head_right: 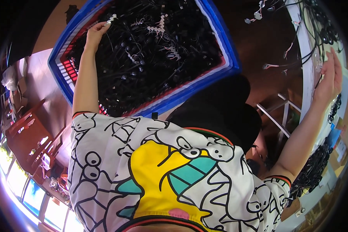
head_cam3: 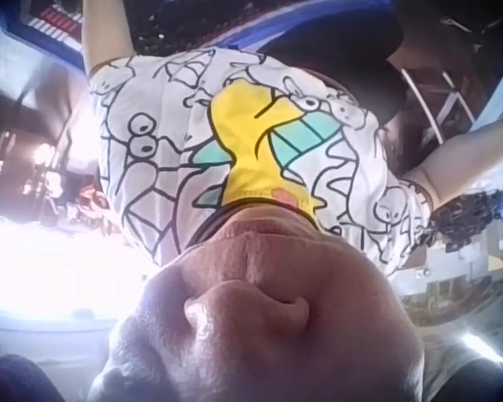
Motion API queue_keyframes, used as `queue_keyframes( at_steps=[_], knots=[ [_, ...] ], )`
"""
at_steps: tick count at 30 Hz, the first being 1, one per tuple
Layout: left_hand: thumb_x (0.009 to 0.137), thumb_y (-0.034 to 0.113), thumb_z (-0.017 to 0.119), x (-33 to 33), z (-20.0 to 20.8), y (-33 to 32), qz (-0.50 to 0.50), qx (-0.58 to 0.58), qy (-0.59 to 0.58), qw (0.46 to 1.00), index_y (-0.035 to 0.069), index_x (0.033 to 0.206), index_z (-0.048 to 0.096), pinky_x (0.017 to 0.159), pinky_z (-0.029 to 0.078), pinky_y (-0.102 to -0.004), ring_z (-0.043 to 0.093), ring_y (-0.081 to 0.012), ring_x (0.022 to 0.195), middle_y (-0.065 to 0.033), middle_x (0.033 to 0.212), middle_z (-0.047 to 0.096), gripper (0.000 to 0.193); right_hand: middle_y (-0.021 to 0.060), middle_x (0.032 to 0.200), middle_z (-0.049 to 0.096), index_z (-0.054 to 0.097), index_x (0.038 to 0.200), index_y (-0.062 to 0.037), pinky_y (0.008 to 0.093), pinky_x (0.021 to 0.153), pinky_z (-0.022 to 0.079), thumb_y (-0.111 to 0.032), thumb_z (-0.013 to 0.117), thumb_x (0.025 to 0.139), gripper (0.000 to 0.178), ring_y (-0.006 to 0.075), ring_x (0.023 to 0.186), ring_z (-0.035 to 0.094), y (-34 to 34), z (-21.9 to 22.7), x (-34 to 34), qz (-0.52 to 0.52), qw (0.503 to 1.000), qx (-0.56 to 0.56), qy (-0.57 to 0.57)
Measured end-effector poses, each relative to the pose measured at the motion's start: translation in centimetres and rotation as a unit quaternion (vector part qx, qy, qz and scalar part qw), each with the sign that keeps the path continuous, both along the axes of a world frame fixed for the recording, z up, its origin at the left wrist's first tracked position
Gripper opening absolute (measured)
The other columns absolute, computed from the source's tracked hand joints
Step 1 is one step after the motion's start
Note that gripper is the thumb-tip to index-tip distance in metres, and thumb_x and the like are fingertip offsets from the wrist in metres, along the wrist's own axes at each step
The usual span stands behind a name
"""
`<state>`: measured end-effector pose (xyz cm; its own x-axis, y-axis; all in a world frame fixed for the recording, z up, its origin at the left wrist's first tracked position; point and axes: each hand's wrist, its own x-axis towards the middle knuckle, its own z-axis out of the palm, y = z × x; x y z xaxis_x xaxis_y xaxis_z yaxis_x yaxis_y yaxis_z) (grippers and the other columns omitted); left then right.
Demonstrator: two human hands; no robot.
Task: The person assembles small electronic components by taking led lights, wires, and plastic housings from storage bins and joining them with glue from a tube.
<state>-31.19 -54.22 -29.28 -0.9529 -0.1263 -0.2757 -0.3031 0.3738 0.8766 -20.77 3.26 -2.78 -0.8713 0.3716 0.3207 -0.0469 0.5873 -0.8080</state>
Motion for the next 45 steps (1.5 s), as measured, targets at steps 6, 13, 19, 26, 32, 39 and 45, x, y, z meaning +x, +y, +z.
queue_keyframes(
  at_steps=[6, 13, 19, 26, 32, 39, 45],
  knots=[
    [0.074, 0.020, 0.065, 4.6, 5.0, 2.2, -0.092, -0.171, 0.087, 0.977, 0.004, 0.091, 0.064, 0.062, 0.042, -0.0233, 0.053, -0.0103, 0.065, -0.0045, 0.074, 0.060, 0.023, 0.0103, 0.083, 0.062, 0.060, 0.093, 0.0033, 0.0249, 0.070, 0.046, -0.003, 0.057, 0.079, 0.016, 0.0134, 0.076, 0.058, -7.8, -0.1, 3.1, 0.171, 0.872, 0.333, 0.316],
    [0.072, 0.008, 0.060, 10.9, 7.0, 6.2, -0.203, -0.267, 0.288, 0.897, 0.005, 0.080, 0.063, 0.063, 0.044, -0.0314, 0.055, -0.0244, 0.072, -0.0089, 0.074, 0.055, 0.009, 0.0055, 0.097, 0.054, 0.054, 0.103, -0.0100, 0.0317, 0.068, 0.048, -0.010, 0.063, 0.070, 0.033, 0.0241, 0.083, 0.058, -28.1, -14.1, 0.2, 0.404, 0.900, 0.162, 0.022],
    [0.069, 0.005, 0.062, 14.1, 7.8, 7.6, -0.216, -0.279, 0.329, 0.876, 0.004, 0.077, 0.062, 0.080, 0.044, -0.0364, 0.055, -0.0251, 0.072, -0.0074, 0.073, 0.054, 0.008, 0.0035, 0.078, 0.053, 0.056, 0.077, -0.0102, 0.0314, 0.060, 0.047, -0.014, 0.054, 0.073, 0.006, 0.0199, 0.069, 0.059, -32.6, -19.0, 0.1, 0.468, 0.831, 0.301, 0.018],
    [0.079, 0.001, 0.053, 16.4, 5.8, 5.7, -0.013, -0.124, 0.298, 0.946, 0.002, 0.105, 0.055, 0.082, 0.042, -0.0296, 0.055, -0.0169, 0.080, -0.0077, 0.089, 0.057, 0.026, 0.0028, 0.071, 0.049, 0.052, 0.071, -0.0102, 0.0298, 0.054, 0.042, -0.011, 0.050, 0.072, 0.003, 0.0158, 0.060, 0.057, -30.4, -19.0, 2.9, 0.488, 0.814, 0.313, 0.050],
    [0.082, 0.006, 0.053, 13.6, -3.5, 1.4, 0.153, 0.066, 0.057, 0.984, 0.004, 0.126, 0.037, 0.086, 0.039, -0.0268, 0.053, -0.0159, 0.094, -0.0120, 0.110, 0.052, 0.046, 0.0031, 0.069, 0.046, 0.049, 0.068, -0.0109, 0.0298, 0.055, 0.041, -0.009, 0.052, 0.071, 0.005, 0.0178, 0.060, 0.053, -29.0, -19.2, 5.2, 0.500, 0.817, 0.287, 0.006],
    [0.077, 0.003, 0.058, 13.3, -2.3, 3.9, -0.025, 0.086, 0.036, 0.995, 0.003, 0.102, 0.054, 0.074, 0.044, -0.0287, 0.056, -0.0197, 0.082, -0.0123, 0.093, 0.059, 0.026, 0.0016, 0.069, 0.046, 0.049, 0.068, -0.0118, 0.0297, 0.054, 0.038, -0.010, 0.052, 0.069, 0.003, 0.0150, 0.060, 0.054, -27.9, -19.3, 6.3, 0.513, 0.799, 0.313, -0.008],
    [0.069, -0.006, 0.053, 20.1, 1.3, 6.6, -0.296, -0.095, 0.167, 0.936, 0.006, 0.097, 0.056, 0.075, 0.047, -0.0335, 0.056, -0.0303, 0.086, -0.0126, 0.088, 0.058, 0.031, 0.0012, 0.067, 0.044, 0.048, 0.067, -0.0122, 0.0289, 0.054, 0.037, -0.012, 0.053, 0.069, 0.006, 0.0150, 0.059, 0.053, -26.1, -20.9, 9.7, 0.535, 0.783, 0.315, -0.041]
  ],
)
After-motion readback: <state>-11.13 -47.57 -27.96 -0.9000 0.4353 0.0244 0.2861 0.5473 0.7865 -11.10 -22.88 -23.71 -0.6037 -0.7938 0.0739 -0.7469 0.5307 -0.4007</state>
